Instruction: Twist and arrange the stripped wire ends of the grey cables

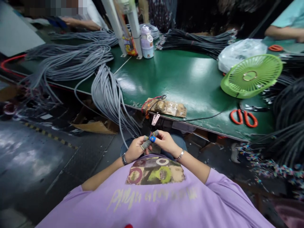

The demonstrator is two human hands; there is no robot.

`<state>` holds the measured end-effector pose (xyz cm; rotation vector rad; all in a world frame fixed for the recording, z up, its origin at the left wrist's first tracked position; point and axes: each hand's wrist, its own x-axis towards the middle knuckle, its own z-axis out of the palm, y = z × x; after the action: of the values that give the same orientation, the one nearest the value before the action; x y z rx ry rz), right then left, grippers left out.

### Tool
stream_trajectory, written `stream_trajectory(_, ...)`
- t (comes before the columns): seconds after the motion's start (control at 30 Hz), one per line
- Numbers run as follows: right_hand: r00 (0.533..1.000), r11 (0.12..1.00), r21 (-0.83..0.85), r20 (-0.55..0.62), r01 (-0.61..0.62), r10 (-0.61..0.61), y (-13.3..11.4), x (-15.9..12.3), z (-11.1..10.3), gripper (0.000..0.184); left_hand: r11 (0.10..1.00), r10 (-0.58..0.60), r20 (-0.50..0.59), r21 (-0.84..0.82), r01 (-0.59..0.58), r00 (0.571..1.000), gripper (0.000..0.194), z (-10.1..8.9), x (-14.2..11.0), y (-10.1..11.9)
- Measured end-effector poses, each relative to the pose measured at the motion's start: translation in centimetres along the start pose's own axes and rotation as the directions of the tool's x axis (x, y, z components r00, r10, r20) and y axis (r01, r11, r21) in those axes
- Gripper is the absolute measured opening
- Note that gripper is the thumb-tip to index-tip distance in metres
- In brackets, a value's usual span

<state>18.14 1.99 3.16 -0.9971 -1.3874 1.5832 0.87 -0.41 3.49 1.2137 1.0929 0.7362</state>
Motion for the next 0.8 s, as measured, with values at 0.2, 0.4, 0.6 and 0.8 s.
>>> stream_trajectory(0.2, 0.995, 0.997, 0.062, -0.096, -0.036, 0.042, 0.4, 0.7, -0.1, 0.03, 0.998, -0.011, -0.013, -0.06, 0.01, 1.0, 0.03, 0.2, 0.8, 0.1)
stream_trajectory(0.4, 0.986, 0.982, 0.154, -0.105, -0.11, 0.127, 0.2, 0.7, -0.3, 0.029, 0.998, -0.055, 0.002, 0.026, 0.055, 0.998, 0.029, 0.4, 1.3, 0.6)
stream_trajectory(0.6, 0.983, 0.986, 0.15, -0.157, -0.075, 0.099, -0.2, 0.7, -0.3, 0.028, 0.992, -0.046, -0.031, -0.115, 0.042, 0.998, 0.031, 0.8, 1.6, 0.6)
stream_trajectory(0.8, 0.99, 0.987, 0.141, -0.104, -0.078, 0.093, -0.3, 0.7, -0.2, 0.028, 0.979, -0.064, -0.041, -0.196, 0.055, 0.997, 0.031, 1.0, 1.5, 0.1)
